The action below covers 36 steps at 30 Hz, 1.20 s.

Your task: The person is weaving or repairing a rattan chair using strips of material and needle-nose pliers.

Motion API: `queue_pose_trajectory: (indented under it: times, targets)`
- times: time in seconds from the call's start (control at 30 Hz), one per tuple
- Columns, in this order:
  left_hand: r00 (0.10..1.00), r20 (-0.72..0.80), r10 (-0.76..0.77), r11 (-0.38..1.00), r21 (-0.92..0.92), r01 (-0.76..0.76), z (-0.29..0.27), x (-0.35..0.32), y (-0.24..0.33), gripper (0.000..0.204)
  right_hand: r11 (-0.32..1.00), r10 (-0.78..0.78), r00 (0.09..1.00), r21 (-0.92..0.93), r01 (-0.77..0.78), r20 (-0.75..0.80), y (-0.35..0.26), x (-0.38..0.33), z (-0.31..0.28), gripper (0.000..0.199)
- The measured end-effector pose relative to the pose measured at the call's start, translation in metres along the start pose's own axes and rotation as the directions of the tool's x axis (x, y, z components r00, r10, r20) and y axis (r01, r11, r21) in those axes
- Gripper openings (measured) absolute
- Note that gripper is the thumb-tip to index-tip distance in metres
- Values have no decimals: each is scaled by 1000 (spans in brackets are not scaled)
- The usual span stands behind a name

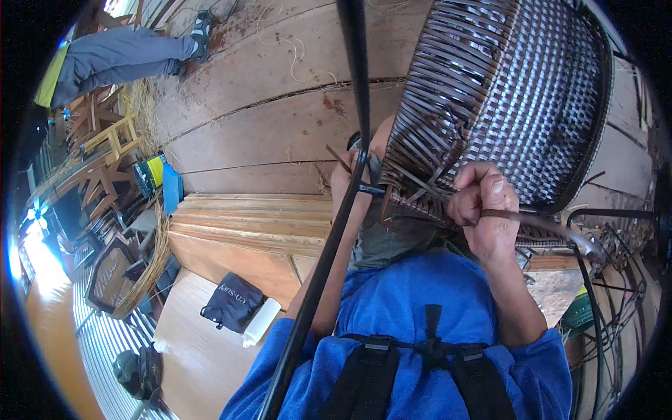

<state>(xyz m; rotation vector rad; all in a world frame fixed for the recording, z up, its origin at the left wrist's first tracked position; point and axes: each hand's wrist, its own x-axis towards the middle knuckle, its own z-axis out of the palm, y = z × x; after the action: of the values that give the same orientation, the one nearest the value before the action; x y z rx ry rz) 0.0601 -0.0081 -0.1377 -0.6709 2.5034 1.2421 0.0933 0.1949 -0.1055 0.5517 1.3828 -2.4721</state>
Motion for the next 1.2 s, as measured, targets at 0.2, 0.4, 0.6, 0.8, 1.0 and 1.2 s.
queue_pose_trajectory:
  times: [0.2, 0.4, 0.6, 0.8, 1.0, 1.2]
  targets:
    - [991, -102, 81, 994, -67, -88, -14, -11, -22, 26, 989, -13, 998, 149, 22, -60, 17, -9, -24, 41]
    - [1000, -6, 4, 1000, 10, -4, -49, -13, -8, 28, 997, -46, 999, 64, 45, 15, 0, -9, -25, 30]
    - [997, -67, 26, 957, -287, -44, -120, -46, 35, 32, 993, 91, 974, -90, -73, 207, -30, -16, -38, 18]
    - [930, 356, -90, 954, 298, -22, -90, -96, 33, 27, 688, -110, 986, -706, 166, 124, -5, -11, -37, 20]
    - [847, 520, 110, 949, 197, -245, -53, -121, 22, 27, -193, 162, 911, -893, 406, 379, 5, 8, -14, 38]
    - [810, 563, 165, 947, 140, -290, -49, -135, 12, 25, 17, -275, 821, -852, 524, 500, 16, 10, -7, 17]
